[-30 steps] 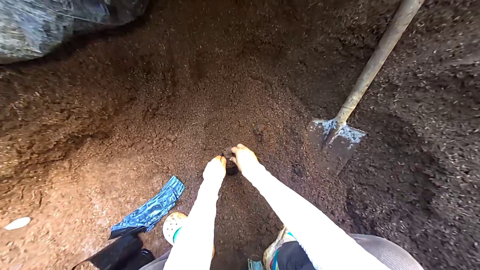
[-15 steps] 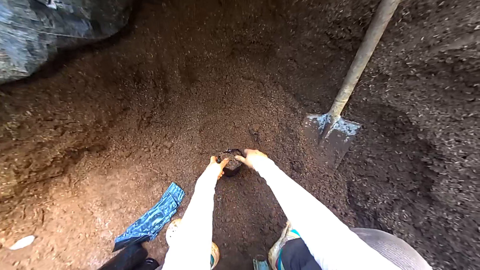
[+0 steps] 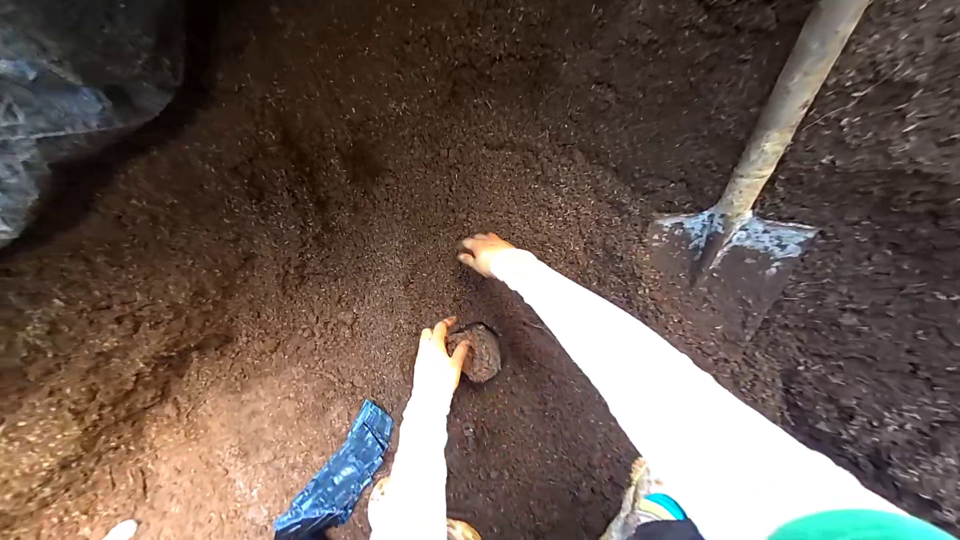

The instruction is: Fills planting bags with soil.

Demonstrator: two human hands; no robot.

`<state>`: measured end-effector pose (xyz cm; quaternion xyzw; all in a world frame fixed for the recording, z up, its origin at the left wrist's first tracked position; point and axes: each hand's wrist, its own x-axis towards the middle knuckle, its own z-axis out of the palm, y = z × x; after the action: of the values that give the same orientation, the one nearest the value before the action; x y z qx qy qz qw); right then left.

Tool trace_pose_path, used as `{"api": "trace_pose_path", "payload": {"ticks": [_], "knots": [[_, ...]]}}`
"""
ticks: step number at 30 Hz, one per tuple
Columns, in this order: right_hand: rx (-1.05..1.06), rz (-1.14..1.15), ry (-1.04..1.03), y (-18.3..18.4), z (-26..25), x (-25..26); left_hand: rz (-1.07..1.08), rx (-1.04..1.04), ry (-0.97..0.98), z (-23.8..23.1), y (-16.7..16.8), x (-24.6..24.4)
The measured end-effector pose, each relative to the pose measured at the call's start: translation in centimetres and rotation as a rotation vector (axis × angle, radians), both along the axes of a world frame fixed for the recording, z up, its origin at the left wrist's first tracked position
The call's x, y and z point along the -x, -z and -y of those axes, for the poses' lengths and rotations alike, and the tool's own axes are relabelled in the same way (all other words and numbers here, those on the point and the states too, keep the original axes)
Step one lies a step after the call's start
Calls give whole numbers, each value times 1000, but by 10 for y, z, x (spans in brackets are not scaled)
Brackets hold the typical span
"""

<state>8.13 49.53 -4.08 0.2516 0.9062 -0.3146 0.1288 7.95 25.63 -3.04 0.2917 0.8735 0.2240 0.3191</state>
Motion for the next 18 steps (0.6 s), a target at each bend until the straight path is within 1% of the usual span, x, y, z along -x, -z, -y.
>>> {"api": "trace_pose_path", "payload": {"ticks": [2, 3, 4, 5, 7, 8, 9, 11, 13, 14, 16, 18], "knots": [[0, -50, -9, 20, -12, 32, -140, -99, 8, -6, -1, -4], [15, -59, -5, 31, -13, 42, -218, -187, -10, -6, 2, -8], [32, -47, 0, 44, -10, 45, -280, -274, -21, -6, 8, -11], [36, -17, 4, 58, -6, 45, -304, -307, -4, -6, 13, -12], [16, 44, -22, 84, 7, 36, -247, -214, 82, -7, 12, -10], [20, 65, -45, 95, 17, 26, -244, -205, 115, -7, 10, -10], [41, 79, -53, 101, 27, 13, -277, -243, 116, -6, 10, -10], [107, 108, -21, 102, 37, -10, -358, -372, 27, -4, 10, -10], [274, 100, 75, 95, 36, -31, -359, -406, -125, 1, 5, -11], [405, 71, 152, 90, 34, -42, -333, -393, -184, 5, 2, -13], [717, -40, 342, 74, 34, -69, -263, -344, -258, 16, -4, -17], [956, -179, 485, 47, 39, -88, -197, -311, -316, 25, -8, -26]]}}
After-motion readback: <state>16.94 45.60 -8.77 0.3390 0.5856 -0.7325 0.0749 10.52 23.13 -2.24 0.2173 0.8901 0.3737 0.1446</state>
